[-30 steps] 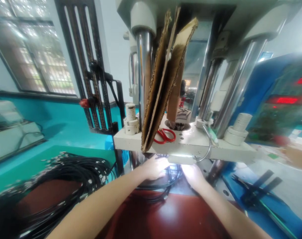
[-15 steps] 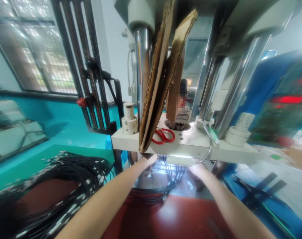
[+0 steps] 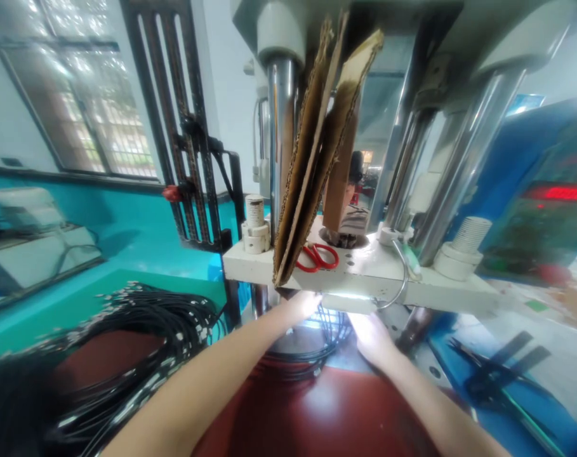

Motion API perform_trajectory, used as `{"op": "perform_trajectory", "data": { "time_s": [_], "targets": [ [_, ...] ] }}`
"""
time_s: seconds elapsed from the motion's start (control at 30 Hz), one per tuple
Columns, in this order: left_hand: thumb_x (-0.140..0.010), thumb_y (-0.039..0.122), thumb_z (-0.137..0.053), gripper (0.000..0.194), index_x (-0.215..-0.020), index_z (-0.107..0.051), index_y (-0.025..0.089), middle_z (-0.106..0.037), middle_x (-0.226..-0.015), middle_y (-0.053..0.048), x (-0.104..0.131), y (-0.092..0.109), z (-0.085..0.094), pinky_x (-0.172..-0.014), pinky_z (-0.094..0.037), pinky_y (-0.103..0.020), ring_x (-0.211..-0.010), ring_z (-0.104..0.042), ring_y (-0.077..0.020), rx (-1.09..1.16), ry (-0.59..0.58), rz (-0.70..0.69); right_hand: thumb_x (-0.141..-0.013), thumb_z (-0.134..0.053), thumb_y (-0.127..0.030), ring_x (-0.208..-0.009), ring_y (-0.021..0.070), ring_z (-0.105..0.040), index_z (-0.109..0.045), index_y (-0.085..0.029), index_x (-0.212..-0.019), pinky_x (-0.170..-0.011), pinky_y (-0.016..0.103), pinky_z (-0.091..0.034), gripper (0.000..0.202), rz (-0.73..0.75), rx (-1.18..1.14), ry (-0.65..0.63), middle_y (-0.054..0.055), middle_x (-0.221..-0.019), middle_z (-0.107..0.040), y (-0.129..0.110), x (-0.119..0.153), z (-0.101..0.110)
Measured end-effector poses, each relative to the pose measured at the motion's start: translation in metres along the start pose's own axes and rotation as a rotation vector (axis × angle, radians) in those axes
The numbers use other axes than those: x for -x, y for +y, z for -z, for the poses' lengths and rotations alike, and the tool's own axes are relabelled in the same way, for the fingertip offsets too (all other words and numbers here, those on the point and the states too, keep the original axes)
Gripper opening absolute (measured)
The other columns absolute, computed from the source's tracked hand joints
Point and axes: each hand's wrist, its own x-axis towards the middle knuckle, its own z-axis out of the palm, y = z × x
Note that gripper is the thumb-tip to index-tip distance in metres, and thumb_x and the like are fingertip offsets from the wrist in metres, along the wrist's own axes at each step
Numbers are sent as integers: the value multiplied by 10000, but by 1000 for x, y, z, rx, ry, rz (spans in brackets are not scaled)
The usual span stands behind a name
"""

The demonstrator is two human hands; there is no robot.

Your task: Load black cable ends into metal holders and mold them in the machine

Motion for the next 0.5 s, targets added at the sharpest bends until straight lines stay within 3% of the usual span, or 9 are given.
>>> {"op": "perform_trajectory", "data": {
  "time_s": [0.13, 0.23, 0.33, 0.5],
  "targets": [
    [-814, 471, -453, 447, -1180, -517, 224, -596, -1141, -54, 1, 27, -23, -927, -415, -349, -1036, -542, -225, -3, 60, -232, -755, -331, -30, -1008, 252, -539, -584, -88, -1113, -925, 433, -396, 443, 61, 49, 87, 156, -1042, -617, -11, 12, -3],
    [-789, 516, -459, 597, -1298, -387, 213, -557, -1204, -68, -3, 27, -37, -969, -380, -384, -1085, -512, -239, -29, 177, -399, -751, -344, -38, -955, 254, -562, -609, -85, -1059, -891, 429, -422, 409, 69, 67, 103, 157, -1004, -631, -11, 10, -2],
    [-801, 535, -425, 596, -1302, -378, 215, -552, -1208, -76, -8, 19, -42, -981, -365, -390, -1101, -502, -245, -35, 222, -429, -755, -359, -50, -958, 250, -569, -622, -83, -1019, -879, 406, -432, 375, 75, 64, 79, 155, -1004, -636, -10, 6, 1],
    [-831, 537, -370, 526, -1253, -439, 230, -573, -1178, -62, -10, 17, -46, -972, -370, -372, -1097, -505, -236, -11, 188, -377, -723, -393, -51, -936, 233, -585, -644, -97, -956, -887, 364, -424, 346, 53, 24, -24, 151, -983, -648, -11, -1, 7]
  ]
}}
